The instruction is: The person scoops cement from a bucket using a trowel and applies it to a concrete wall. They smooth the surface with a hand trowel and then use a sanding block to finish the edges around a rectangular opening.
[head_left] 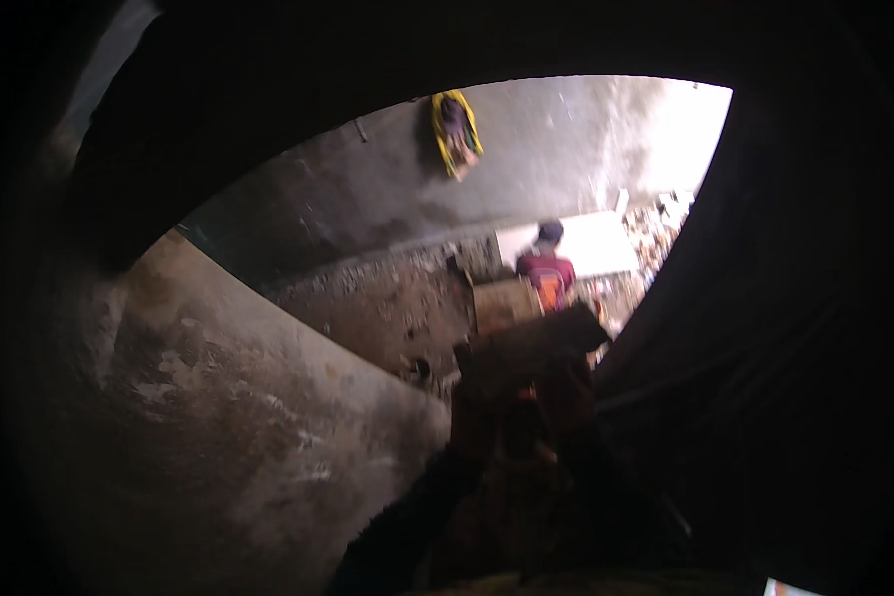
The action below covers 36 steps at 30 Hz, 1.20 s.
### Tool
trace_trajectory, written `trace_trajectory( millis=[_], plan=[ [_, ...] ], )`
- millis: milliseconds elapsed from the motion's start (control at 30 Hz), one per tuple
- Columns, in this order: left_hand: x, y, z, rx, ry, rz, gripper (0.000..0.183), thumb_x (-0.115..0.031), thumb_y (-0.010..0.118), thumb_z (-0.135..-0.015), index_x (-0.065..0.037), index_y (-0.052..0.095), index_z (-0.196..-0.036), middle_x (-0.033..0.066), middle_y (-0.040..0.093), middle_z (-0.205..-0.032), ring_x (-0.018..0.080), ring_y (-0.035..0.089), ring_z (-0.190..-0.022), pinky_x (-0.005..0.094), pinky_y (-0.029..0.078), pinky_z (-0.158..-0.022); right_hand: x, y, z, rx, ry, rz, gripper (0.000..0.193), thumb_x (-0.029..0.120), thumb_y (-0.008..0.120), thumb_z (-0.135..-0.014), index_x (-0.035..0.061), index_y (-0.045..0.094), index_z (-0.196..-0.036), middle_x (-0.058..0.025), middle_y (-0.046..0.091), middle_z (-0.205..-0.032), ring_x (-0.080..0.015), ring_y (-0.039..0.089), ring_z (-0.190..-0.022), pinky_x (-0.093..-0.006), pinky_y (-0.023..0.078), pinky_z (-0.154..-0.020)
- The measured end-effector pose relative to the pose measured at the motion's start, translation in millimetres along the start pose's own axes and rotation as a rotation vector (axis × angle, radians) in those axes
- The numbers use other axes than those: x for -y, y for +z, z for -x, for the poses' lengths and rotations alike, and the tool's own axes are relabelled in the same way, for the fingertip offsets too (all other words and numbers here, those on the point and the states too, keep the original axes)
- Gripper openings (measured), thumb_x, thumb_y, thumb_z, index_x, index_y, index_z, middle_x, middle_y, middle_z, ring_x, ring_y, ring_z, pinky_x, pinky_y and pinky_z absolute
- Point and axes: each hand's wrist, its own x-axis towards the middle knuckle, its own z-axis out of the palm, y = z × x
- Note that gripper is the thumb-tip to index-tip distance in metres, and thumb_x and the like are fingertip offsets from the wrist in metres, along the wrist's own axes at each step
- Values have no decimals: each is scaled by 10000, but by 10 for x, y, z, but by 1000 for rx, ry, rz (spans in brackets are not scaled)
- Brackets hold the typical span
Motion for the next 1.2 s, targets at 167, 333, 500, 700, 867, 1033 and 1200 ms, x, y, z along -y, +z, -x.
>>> trace_trajectory(
  millis=[167,333,500,700,867,1033,1200],
  plan=[
    [-1020,-384,-135,107,-38,2,340,-96,701,-980,-15,655,-1306,97,711,-1205,174,686,-1046,332,573,-899,1081,-4,-199,-69,-48,-257,274,116,495,-1090,3,563,-1331,-108,654,-1210,-212,637,-1104,-374,533,-943],
    [-1786,-813,-76,167,-374,256,333,-107,704,-982,-15,662,-1299,93,717,-1191,167,688,-1036,325,573,-893,1995,-80,-490,-108,243,-977,308,111,480,-1106,-14,514,-1385,-92,644,-1221,-159,628,-1084,-308,526,-919],
    [-2203,-1243,-82,-77,-598,455,284,-95,666,-1015,10,654,-1279,78,708,-1200,136,678,-1039,295,563,-902,2319,-271,-671,3,167,-1237,310,71,474,-1095,80,577,-1387,-97,673,-1286,-238,674,-1139,-397,574,-959],
    [-2626,-1757,-531,-331,-299,275,222,-92,620,-1039,23,665,-1223,82,716,-1120,136,671,-979,291,557,-884,2713,-236,-794,-86,120,-51,323,67,502,-1081,67,545,-1402,-72,670,-1219,-204,655,-1140,-381,533,-1016],
    [-3093,-2385,-1127,-562,211,-92,185,-56,631,-1027,-2,697,-1191,76,717,-1063,156,666,-967,306,542,-876,3125,14,-916,-205,186,-435,334,40,528,-1055,47,544,-1388,-72,661,-1203,-188,635,-1152,-354,511,-1017],
    [-3559,-2783,-1732,-721,577,-294,213,-10,712,-966,-48,724,-1175,87,737,-1098,181,661,-1036,314,538,-886,3399,165,-1204,-268,-183,224,275,69,587,-1033,29,574,-1304,-99,654,-1154,-209,669,-1019,-366,571,-902],
    [-4082,-2919,-2439,-589,1142,-593,243,3,739,-927,-94,766,-1148,73,759,-1088,237,679,-1028,364,536,-899,3541,400,-1764,-402,-13,-386,204,165,681,-1010,49,580,-1144,-103,676,-1073,-227,728,-961,-368,658,-718]
  ],
)
